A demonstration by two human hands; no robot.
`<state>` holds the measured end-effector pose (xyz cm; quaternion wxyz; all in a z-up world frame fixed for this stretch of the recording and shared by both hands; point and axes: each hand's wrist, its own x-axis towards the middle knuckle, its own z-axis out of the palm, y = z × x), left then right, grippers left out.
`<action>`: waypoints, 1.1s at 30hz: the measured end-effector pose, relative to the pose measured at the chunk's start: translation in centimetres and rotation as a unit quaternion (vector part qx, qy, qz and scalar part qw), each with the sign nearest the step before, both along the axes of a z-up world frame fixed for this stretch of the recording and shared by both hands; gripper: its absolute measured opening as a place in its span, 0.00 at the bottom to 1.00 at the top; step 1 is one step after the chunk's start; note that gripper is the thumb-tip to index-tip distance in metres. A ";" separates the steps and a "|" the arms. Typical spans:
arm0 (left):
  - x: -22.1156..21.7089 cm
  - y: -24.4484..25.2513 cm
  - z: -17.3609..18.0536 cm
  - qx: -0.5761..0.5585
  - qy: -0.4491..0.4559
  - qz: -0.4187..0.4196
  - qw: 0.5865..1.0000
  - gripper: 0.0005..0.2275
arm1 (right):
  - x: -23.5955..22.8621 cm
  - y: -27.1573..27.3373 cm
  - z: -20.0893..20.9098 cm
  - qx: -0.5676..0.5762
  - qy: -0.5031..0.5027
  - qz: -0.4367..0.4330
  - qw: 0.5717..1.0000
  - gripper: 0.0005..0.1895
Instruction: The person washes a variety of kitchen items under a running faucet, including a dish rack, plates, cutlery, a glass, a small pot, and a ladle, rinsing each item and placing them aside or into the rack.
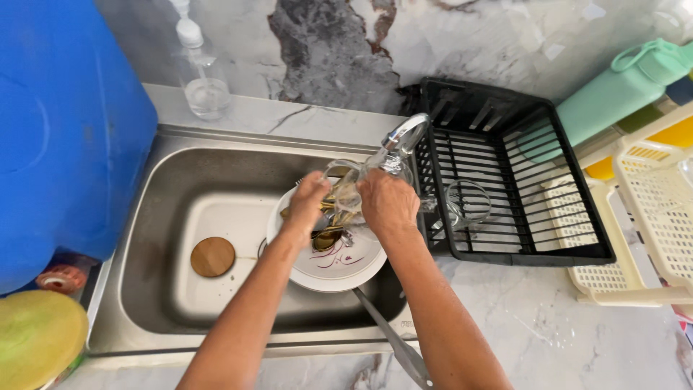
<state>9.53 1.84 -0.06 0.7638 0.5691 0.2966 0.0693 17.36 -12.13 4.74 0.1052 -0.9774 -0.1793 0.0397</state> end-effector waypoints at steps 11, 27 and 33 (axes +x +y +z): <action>6.6 -5.0 -8.4 -0.279 0.084 0.071 0.954 0.24 | -3.5 2.0 3.6 -0.051 0.013 -0.070 0.996 0.18; -2.3 0.3 0.0 -0.441 -0.125 0.006 0.889 0.37 | -1.2 1.9 -1.3 0.426 0.155 -0.124 0.883 0.15; -4.4 5.1 4.2 -0.129 -0.095 -0.067 0.985 0.53 | 0.4 1.1 -4.4 0.644 0.356 -0.179 0.653 0.15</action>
